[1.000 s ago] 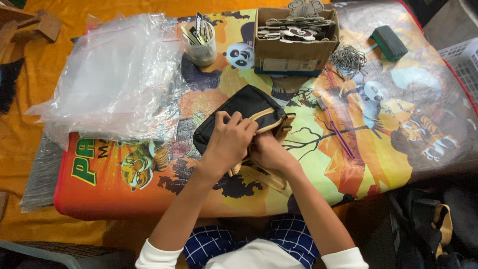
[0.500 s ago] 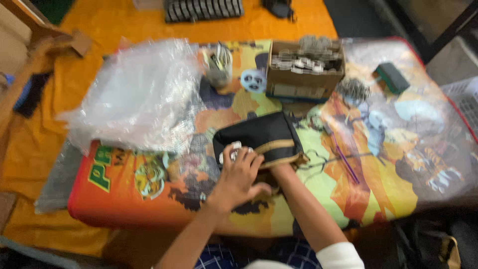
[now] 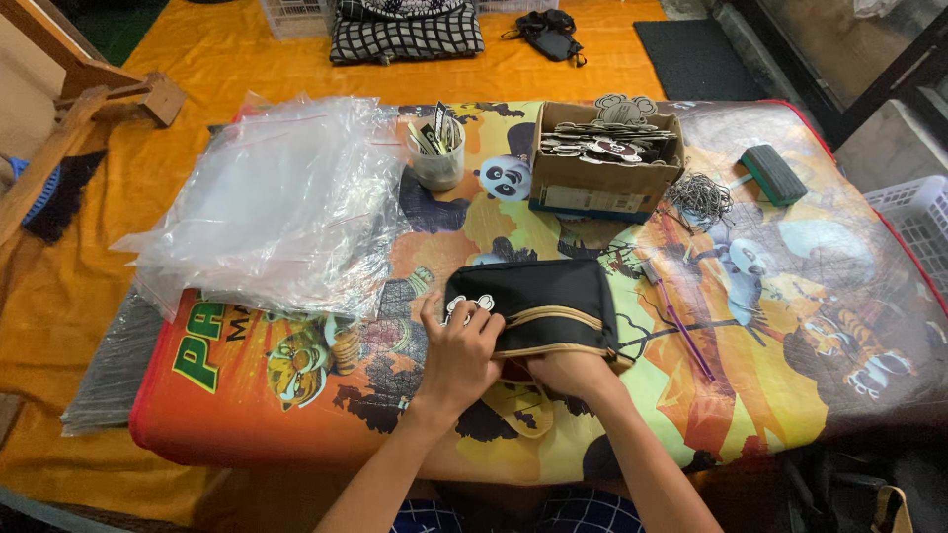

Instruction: The person attaches keychain charms to a black pouch using a purple tool and hands, then places the finished pouch into a clear plastic bag.

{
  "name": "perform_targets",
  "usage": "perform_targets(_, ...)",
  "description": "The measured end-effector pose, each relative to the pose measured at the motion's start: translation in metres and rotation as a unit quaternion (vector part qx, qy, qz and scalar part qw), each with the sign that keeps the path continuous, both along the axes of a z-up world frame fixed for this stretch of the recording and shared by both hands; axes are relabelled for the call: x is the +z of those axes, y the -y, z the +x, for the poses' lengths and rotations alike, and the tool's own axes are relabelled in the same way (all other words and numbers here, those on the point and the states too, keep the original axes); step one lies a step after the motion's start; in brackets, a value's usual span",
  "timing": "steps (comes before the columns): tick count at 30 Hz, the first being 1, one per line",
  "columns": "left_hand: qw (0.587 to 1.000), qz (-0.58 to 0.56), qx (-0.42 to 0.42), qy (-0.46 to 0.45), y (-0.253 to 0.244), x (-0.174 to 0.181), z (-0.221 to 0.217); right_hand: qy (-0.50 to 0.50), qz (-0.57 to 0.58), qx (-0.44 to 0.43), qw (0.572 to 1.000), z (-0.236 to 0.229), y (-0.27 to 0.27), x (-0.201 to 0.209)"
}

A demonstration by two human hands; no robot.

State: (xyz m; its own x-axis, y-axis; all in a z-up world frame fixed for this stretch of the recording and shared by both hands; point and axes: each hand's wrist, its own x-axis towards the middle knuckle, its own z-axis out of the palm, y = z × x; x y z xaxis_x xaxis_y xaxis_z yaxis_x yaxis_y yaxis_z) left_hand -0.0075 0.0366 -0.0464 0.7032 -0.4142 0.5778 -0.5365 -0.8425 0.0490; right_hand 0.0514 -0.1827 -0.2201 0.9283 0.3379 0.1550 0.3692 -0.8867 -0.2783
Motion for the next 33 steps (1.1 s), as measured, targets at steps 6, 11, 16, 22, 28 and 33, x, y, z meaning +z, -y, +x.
perform_targets(6, 0.998, 0.055, 0.007, 0.012, 0.008, 0.010, 0.006, -0.076, -0.057, 0.008, 0.995, -0.112, -0.041, 0.173)
perform_targets(11, 0.999, 0.048, 0.010, 0.014, 0.009, 0.019, 0.010, -0.003, -0.137, -0.013, 0.990, -0.155, -0.066, 0.161)
perform_targets(16, 0.998, 0.055, -0.008, -0.030, 0.007, 0.016, 0.013, 0.108, -0.110, 0.001, 0.988, -0.157, -0.056, 0.133)
perform_targets(22, 0.996, 0.082, -0.007, -0.043, 0.004, 0.021, 0.013, 0.056, 0.150, 0.002, 0.987, -0.139, -0.044, 0.139)
perform_targets(28, 0.999, 0.009, -0.039, -0.036, 0.019, 0.019, 0.007, -0.018, 0.008, -0.125, 0.992, -0.084, -0.036, 0.100)
perform_targets(33, 0.999, 0.014, -0.046, 0.014, 0.025, 0.033, 0.000, 0.082, -0.014, -0.049, 0.995, -0.040, -0.048, 0.086)
